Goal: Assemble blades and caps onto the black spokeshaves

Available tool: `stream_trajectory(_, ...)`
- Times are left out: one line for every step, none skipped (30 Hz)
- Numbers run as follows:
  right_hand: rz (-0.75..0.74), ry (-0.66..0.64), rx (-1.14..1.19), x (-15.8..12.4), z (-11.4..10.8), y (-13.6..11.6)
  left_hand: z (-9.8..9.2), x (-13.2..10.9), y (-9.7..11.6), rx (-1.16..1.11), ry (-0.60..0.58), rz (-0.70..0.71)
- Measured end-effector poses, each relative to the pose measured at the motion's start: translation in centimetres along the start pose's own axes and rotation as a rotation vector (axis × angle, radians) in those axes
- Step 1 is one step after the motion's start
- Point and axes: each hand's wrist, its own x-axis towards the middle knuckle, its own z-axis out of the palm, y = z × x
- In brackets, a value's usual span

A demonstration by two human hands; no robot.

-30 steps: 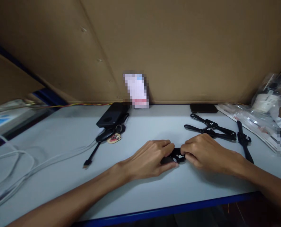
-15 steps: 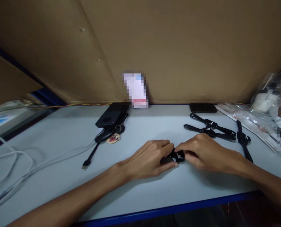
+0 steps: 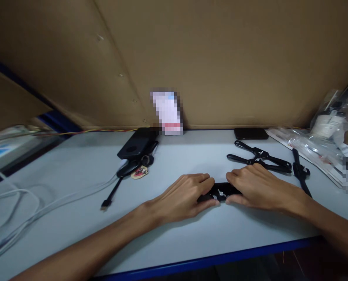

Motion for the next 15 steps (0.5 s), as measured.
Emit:
stream_trajectory(-0.002, -0.003, -0.001, 0.05, -0.06, 0.02, 0.03, 0.01, -0.04, -0.001, 0.004, 0.002)
stream_trajectory(-0.006, -0.003, -0.003, 0.09, -0.09, 0.05, 0.06, 0.03, -0.07, -0.002, 0.006, 0.003)
stream_trajectory(-0.012, -0.001, -0.004, 0.13, -0.09, 0.09, 0.08, 0.04, -0.1, -0.004, 0.007, 0.005)
stream_trajectory(-0.018, 0.002, -0.005, 0.18, -0.07, 0.12, 0.09, 0.05, -0.12, -0.007, 0.008, 0.006)
stream_trajectory(-0.022, 0.005, -0.006, 0.21, -0.05, 0.13, 0.08, 0.06, -0.13, -0.009, 0.008, 0.007)
stream_trajectory(-0.024, 0.006, -0.008, 0.25, -0.02, 0.14, 0.06, 0.07, -0.13, -0.009, 0.009, 0.007)
stream_trajectory(-0.024, 0.004, -0.01, 0.27, -0.01, 0.13, 0.04, 0.08, -0.13, -0.01, 0.012, 0.01)
stream_trajectory(-0.023, 0.001, -0.013, 0.3, -0.02, 0.09, 0.02, 0.08, -0.13, -0.009, 0.016, 0.013)
stream_trajectory(-0.021, -0.004, -0.016, 0.31, -0.05, 0.05, 0.0, 0.07, -0.13, -0.009, 0.017, 0.016)
stream_trajectory(-0.017, -0.009, -0.019, 0.32, -0.1, -0.01, 0.0, 0.06, -0.13, -0.01, 0.017, 0.015)
stream_trajectory(-0.013, -0.015, -0.02, 0.33, -0.16, -0.08, 0.01, 0.05, -0.14, -0.012, 0.017, 0.014)
stream_trajectory(-0.01, -0.02, -0.021, 0.33, -0.22, -0.14, 0.03, 0.03, -0.15, -0.014, 0.016, 0.012)
stream_trajectory(-0.007, -0.025, -0.019, 0.34, -0.27, -0.2, 0.06, 0.02, -0.16, -0.017, 0.015, 0.01)
stream_trajectory(-0.004, -0.028, -0.017, 0.33, -0.3, -0.23, 0.09, 0.01, -0.17, -0.019, 0.014, 0.007)
stream_trajectory(-0.001, -0.029, -0.014, 0.32, -0.31, -0.23, 0.11, 0.0, -0.17, -0.02, 0.014, 0.006)
